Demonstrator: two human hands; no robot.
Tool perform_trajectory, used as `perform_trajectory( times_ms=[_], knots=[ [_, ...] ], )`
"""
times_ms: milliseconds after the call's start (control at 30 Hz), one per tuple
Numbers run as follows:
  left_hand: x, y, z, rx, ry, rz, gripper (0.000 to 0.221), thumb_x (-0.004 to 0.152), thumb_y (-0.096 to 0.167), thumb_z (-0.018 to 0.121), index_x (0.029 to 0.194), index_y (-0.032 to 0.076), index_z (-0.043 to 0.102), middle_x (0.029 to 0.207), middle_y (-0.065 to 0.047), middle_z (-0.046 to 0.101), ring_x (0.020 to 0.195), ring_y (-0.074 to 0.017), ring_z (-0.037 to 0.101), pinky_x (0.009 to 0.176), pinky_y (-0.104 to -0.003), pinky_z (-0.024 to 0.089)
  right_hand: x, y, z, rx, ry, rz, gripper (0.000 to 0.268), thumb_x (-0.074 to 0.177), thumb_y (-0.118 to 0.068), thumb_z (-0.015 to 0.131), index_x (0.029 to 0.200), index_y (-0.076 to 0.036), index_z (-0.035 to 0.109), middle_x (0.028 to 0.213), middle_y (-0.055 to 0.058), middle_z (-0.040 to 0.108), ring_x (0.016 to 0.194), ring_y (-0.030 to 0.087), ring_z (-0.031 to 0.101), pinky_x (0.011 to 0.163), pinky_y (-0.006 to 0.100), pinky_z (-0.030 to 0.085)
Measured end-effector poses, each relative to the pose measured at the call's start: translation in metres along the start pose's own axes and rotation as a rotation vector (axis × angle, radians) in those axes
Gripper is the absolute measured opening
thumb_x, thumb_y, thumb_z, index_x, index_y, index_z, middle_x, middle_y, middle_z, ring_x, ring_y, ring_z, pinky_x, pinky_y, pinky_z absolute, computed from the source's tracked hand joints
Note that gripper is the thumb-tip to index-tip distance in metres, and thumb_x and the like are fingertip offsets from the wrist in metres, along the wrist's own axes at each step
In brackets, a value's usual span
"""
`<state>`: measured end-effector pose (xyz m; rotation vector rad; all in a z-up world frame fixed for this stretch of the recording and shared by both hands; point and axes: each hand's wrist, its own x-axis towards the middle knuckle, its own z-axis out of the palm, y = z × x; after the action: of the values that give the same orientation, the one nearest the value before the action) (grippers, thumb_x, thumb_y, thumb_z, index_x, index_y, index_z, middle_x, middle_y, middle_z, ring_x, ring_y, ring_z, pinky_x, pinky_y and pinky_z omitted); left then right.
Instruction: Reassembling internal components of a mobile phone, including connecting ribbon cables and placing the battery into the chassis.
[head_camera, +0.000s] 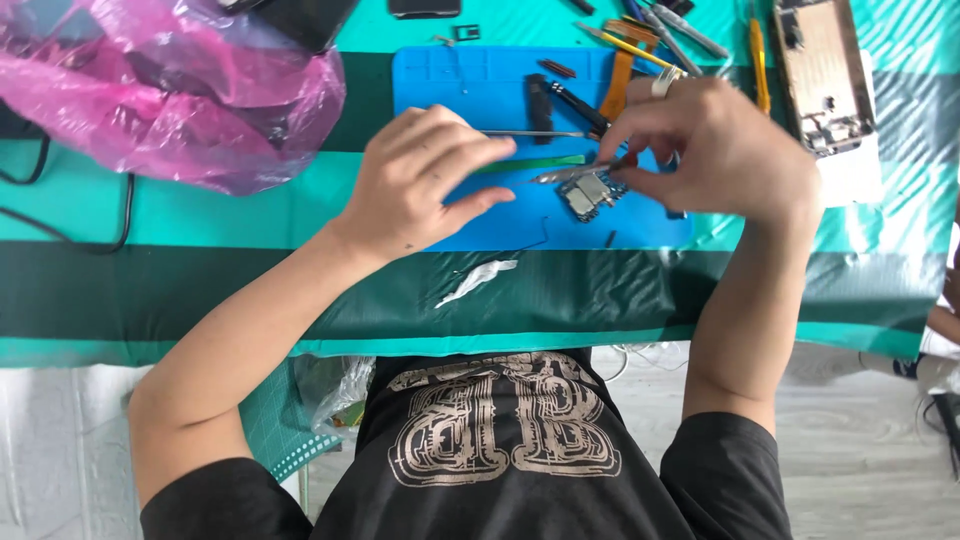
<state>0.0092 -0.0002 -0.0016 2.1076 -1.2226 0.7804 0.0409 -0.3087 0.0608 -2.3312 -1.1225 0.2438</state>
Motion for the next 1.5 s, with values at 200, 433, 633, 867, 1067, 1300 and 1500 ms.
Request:
perform_trajectory(
  times_ms=[200, 433, 633, 867, 1067, 1300, 1500],
  knots=[
    [0.002, 0.001, -0.001, -0.007, 0.056, 0.144, 0.010, 0.104, 0.012, 0.080, 0.104, 0.004, 0.075, 0.095, -0.006, 0.071, 0.088, -0.0257, 0.061, 0.074, -0.036, 0.043, 0.007, -0.009, 0.009, -0.036, -0.026, -0.083, 0.013, 0.091, -0.004, 0.080, 0.102, -0.007, 0.074, 0.090, 0.006, 0.061, 0.069, 0.020, 0.057, 0.061, 0.035, 0.045],
    [0.007, 0.003, -0.007, 0.163, 0.094, 0.108, 0.019, 0.107, 0.020, 0.074, 0.093, 0.007, 0.074, 0.086, -0.003, 0.068, 0.082, -0.0220, 0.061, 0.074, -0.033, 0.044, 0.005, -0.013, 0.008, 0.067, 0.012, -0.090, 0.017, 0.087, 0.003, 0.081, 0.103, 0.001, 0.077, 0.102, 0.014, 0.065, 0.082, 0.024, 0.067, 0.072, 0.034, 0.057],
    [0.005, 0.002, -0.007, 0.209, 0.142, 0.069, 0.025, 0.109, 0.024, 0.067, 0.091, 0.008, 0.073, 0.084, -0.002, 0.068, 0.081, -0.0226, 0.061, 0.073, -0.036, 0.045, 0.005, -0.012, 0.007, 0.046, 0.116, -0.172, 0.017, 0.088, 0.005, 0.084, 0.102, 0.006, 0.076, 0.102, 0.018, 0.072, 0.092, 0.027, 0.071, 0.078, 0.037, 0.058],
    [0.002, -0.001, -0.004, 0.157, 0.040, -0.052, 0.021, 0.108, 0.021, 0.072, 0.093, 0.007, 0.067, 0.093, -0.005, 0.068, 0.090, -0.0250, 0.062, 0.077, -0.037, 0.044, -0.025, 0.022, -0.009, -0.069, 0.229, -0.073, 0.012, 0.100, 0.014, 0.080, 0.112, 0.010, 0.080, 0.102, 0.021, 0.075, 0.085, 0.027, 0.070, 0.078, 0.037, 0.056],
    [-0.009, -0.014, 0.000, 0.176, -0.074, -0.168, 0.006, 0.101, 0.002, 0.072, 0.098, 0.006, 0.068, 0.104, -0.007, 0.063, 0.094, -0.0267, 0.056, 0.075, -0.038, 0.045, -0.104, 0.137, -0.003, -0.551, 0.396, 0.404, 0.012, 0.111, -0.006, 0.091, 0.120, 0.001, 0.087, 0.103, 0.011, 0.080, 0.086, 0.020, 0.074, 0.073, 0.035, 0.061],
    [-0.016, -0.015, 0.007, 0.182, -0.147, -0.231, 0.004, 0.097, 0.005, 0.073, 0.100, 0.007, 0.070, 0.105, -0.007, 0.061, 0.099, -0.0273, 0.056, 0.076, -0.039, 0.047, -0.091, 0.135, 0.013, -0.994, 0.392, 0.508, 0.026, 0.107, -0.050, 0.092, 0.112, -0.025, 0.087, 0.091, -0.007, 0.074, 0.090, 0.017, 0.069, 0.058, 0.032, 0.050],
    [-0.013, -0.014, 0.005, 0.156, -0.132, -0.235, 0.004, 0.097, 0.005, 0.074, 0.099, 0.006, 0.070, 0.104, -0.007, 0.061, 0.100, -0.0279, 0.056, 0.077, -0.040, 0.048, 0.015, 0.071, 0.046, -0.484, 0.550, 0.001, 0.005, 0.106, -0.003, 0.085, 0.110, -0.003, 0.087, 0.106, 0.009, 0.076, 0.097, 0.026, 0.065, 0.072, 0.039, 0.051]
  ],
)
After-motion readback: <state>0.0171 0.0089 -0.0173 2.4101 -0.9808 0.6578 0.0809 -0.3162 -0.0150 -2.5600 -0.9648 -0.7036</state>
